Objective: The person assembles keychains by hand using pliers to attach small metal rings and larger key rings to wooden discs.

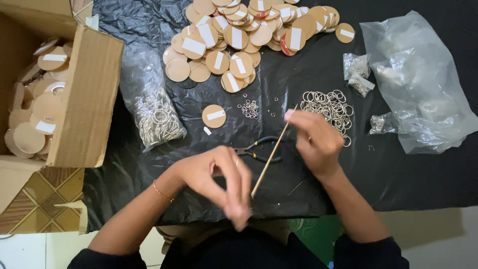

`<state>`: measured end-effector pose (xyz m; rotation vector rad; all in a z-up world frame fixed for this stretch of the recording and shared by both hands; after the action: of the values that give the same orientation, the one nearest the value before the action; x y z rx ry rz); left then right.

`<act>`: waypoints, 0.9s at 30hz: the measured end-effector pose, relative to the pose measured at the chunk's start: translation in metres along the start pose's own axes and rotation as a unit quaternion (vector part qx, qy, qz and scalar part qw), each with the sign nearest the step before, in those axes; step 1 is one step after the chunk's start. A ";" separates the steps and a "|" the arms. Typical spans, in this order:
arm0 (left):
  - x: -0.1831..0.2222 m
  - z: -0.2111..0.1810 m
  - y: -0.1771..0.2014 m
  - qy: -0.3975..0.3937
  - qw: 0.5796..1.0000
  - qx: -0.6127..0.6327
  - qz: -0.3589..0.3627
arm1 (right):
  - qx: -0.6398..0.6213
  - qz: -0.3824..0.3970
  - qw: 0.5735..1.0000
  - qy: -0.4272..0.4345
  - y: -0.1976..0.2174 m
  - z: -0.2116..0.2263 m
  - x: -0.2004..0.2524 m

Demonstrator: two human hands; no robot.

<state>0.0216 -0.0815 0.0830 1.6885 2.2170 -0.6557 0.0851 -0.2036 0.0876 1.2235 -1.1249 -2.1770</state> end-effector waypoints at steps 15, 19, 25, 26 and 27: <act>0.077 -0.022 0.072 0.249 0.640 -0.532 -0.495 | -0.101 -0.100 0.989 -0.042 0.011 -0.012 -0.008; 0.084 -0.010 0.079 0.305 0.594 -0.573 -0.475 | -0.098 -0.094 0.990 -0.044 0.012 -0.010 -0.009; 0.078 -0.001 0.080 0.346 0.505 -0.676 -0.410 | -0.090 -0.104 0.990 -0.039 0.014 -0.008 -0.008; 0.078 -0.001 0.081 0.344 0.508 -0.675 -0.409 | -0.090 -0.100 0.990 -0.031 0.014 -0.007 -0.008; 0.077 -0.002 0.082 0.341 0.512 -0.674 -0.408 | -0.090 -0.097 0.991 -0.023 0.013 -0.007 -0.008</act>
<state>0.0791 0.0014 0.0321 -0.0900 2.4427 1.5977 0.0942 -0.2093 0.1002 1.2523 -0.8351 -2.4028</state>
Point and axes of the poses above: each hand's wrist, its own x-axis away from the middle knuckle, its own y-axis out of the back of the hand, z = x × y, the point moved 8 cm from there along -x, towards the middle knuckle, and after that the axes turned 13 degrees about z, right-handed, at the moved point
